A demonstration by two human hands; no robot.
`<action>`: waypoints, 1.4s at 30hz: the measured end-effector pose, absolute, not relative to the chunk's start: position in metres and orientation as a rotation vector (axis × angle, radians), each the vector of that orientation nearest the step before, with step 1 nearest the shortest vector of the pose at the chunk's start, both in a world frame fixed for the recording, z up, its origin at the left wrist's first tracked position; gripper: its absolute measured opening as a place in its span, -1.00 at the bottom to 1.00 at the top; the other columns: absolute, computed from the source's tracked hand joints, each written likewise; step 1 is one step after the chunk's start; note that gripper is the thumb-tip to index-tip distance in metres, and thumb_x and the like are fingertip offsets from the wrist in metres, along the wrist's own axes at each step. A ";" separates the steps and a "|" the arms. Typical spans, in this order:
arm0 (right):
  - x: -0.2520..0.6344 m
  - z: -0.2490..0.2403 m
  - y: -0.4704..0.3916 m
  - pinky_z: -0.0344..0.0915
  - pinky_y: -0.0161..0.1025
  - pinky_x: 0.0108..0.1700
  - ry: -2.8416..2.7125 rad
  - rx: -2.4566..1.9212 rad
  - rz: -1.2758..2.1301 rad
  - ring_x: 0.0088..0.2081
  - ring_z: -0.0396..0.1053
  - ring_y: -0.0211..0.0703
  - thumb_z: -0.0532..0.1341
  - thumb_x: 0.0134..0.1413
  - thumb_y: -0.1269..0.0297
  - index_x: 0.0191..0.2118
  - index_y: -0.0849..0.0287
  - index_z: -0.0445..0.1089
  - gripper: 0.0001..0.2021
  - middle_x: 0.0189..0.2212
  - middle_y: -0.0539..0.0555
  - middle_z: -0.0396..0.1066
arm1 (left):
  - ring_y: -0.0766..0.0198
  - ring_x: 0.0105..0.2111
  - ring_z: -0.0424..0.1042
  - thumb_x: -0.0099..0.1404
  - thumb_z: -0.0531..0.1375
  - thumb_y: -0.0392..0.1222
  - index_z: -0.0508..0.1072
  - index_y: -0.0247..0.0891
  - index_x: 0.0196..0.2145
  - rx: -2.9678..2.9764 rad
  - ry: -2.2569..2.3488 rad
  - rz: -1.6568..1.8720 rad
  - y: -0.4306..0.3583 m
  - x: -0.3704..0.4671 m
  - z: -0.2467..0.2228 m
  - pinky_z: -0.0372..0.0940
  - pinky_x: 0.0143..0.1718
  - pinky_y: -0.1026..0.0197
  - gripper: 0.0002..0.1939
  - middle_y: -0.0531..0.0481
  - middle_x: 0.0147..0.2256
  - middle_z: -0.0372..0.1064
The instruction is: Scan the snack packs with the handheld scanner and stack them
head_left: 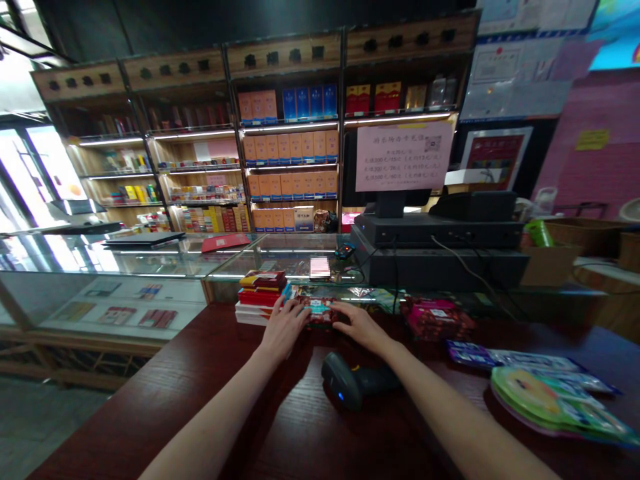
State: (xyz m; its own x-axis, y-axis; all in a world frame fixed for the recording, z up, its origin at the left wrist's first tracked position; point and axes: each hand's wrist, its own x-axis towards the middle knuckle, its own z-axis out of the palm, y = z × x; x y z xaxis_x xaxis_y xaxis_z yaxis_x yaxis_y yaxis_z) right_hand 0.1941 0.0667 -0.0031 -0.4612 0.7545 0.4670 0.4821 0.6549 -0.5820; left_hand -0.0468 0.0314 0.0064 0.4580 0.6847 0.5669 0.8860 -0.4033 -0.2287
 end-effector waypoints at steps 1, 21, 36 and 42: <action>0.194 -0.003 0.067 0.20 0.07 0.30 -2.142 -0.955 0.484 0.19 0.37 0.01 0.31 0.05 0.43 0.14 0.04 0.44 -0.51 0.16 0.15 0.43 | 0.11 0.06 0.37 0.47 0.06 -0.11 0.46 -0.03 0.01 -2.207 -1.310 -0.536 0.032 -0.047 0.006 0.04 0.27 -0.12 -0.76 0.03 -0.03 0.54; 0.198 -0.004 0.064 0.18 0.09 0.31 -2.117 -0.944 0.439 0.21 0.35 0.01 0.25 0.11 0.42 0.16 0.07 0.41 -0.53 0.16 0.17 0.42 | 0.08 0.13 0.36 0.42 0.14 -0.15 0.36 -0.09 0.17 -2.175 -1.369 -0.559 0.026 -0.039 0.011 0.05 0.30 -0.15 -0.62 -0.03 0.15 0.41; 0.298 0.010 0.028 0.14 0.10 0.33 -2.051 -1.081 0.226 0.26 0.28 -0.02 0.21 0.14 0.43 0.15 0.08 0.42 -0.56 0.20 0.17 0.38 | 0.07 0.10 0.35 0.36 0.20 -0.11 0.37 -0.09 0.13 -2.305 -1.170 -0.571 0.028 0.046 0.037 0.00 0.30 -0.14 -0.61 -0.03 0.07 0.46; 0.351 0.013 0.022 0.13 0.13 0.33 -1.989 -1.201 0.182 0.24 0.30 0.00 0.22 0.12 0.44 0.11 0.07 0.45 -0.58 0.16 0.16 0.43 | 0.08 0.04 0.38 0.38 0.18 -0.13 0.38 -0.09 0.11 -2.396 -1.100 -0.572 0.032 0.092 0.041 0.04 0.27 -0.13 -0.64 -0.04 0.03 0.48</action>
State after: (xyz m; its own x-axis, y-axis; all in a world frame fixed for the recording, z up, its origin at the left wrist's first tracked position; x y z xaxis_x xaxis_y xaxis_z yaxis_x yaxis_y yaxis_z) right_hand 0.3514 0.0217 0.0133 -0.2400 0.7992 0.5511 0.6860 0.5413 -0.4863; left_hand 0.0921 0.0323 0.0415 0.5982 0.5979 0.5335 0.7801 -0.5869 -0.2168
